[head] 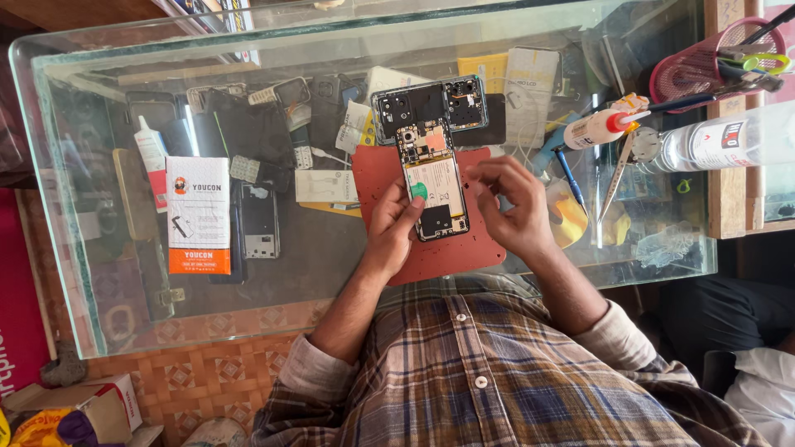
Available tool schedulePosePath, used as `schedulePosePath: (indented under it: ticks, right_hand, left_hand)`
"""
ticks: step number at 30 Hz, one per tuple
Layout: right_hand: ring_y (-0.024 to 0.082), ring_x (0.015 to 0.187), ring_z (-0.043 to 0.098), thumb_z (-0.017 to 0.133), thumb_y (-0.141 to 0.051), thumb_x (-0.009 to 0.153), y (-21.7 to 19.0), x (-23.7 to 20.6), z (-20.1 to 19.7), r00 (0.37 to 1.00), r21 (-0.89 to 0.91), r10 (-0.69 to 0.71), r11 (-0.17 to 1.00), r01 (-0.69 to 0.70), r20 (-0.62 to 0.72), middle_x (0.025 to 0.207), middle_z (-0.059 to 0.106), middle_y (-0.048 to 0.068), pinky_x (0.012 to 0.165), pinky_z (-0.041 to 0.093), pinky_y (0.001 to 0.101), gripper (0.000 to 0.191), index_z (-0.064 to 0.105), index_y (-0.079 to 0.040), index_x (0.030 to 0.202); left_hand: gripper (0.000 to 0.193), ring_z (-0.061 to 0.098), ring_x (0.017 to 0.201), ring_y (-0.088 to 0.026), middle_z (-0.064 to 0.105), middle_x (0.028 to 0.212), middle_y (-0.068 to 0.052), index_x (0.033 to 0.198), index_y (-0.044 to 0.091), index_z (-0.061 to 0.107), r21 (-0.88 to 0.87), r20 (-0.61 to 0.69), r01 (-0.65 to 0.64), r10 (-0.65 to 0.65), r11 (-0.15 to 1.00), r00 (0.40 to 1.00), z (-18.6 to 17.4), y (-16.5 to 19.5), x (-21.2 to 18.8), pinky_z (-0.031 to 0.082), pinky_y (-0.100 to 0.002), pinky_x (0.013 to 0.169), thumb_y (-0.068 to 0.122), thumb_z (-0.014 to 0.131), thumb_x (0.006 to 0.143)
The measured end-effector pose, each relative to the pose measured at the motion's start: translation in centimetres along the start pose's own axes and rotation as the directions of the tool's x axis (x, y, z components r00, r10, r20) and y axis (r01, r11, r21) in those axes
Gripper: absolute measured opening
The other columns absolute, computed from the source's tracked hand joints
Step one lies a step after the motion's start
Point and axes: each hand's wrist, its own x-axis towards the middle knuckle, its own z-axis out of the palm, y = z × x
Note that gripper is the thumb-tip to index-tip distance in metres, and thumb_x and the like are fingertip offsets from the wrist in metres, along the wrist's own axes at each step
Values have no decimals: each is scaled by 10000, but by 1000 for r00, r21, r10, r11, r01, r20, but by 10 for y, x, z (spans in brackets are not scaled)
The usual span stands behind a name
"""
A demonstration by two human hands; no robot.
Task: The person applies adhesive to the edges of a smartphone screen and uses a metal tool to pry the screen away from the frame. They then use a screwdriver to remove screws from the back of the device and place the screen aside.
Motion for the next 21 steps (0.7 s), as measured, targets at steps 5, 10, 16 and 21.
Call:
schedulePosePath:
  ticks: [5, 10, 16, 21]
  right_hand:
    - [250, 983, 679, 723, -49, 886, -40, -3, 1, 974, -229, -161, 954, 195, 160, 1196, 591, 131, 846, 568, 372, 386, 702, -81, 1270]
    - [281, 990, 651, 808, -95, 825, -53, 0, 5, 949, -275, -216, 921, 276, 228, 1176, 521, 147, 860, 552, 399, 377, 705, -78, 1187]
    - [283, 990, 645, 812, -75, 829, -47, -1, 9, 948, -208, -208, 943, 260, 241, 1170, 515, 136, 866, 553, 392, 281, 687, -64, 1081]
    - [284, 994, 621, 772, -10, 849, -39, -4, 16, 942, -224, -267, 924, 311, 204, 1145, 537, 127, 856, 547, 392, 199, 681, -44, 1022]
  left_hand:
    - [471, 641, 1195, -158, 648, 1331, -138, 1520, -24, 386, -31, -37, 5, -6, 1000, 999, 11, 12, 1, 550, -315, 993, 84, 523, 1083]
    - [464, 637, 1232, -167, 646, 1347, -160, 1515, -35, 378, 47, -23, -23, 24, 999, 999, 15, 16, 0, 541, -320, 1037, 84, 518, 1089]
    - [478, 624, 1235, -164, 643, 1354, -165, 1523, -38, 368, 110, -31, -52, 56, 992, 998, 15, 13, 1, 513, -323, 1049, 77, 529, 1087]
    - [467, 624, 1251, -172, 650, 1342, -164, 1479, -36, 390, 182, -4, -102, 104, 978, 995, 17, 12, 2, 510, -328, 1079, 78, 593, 1074]
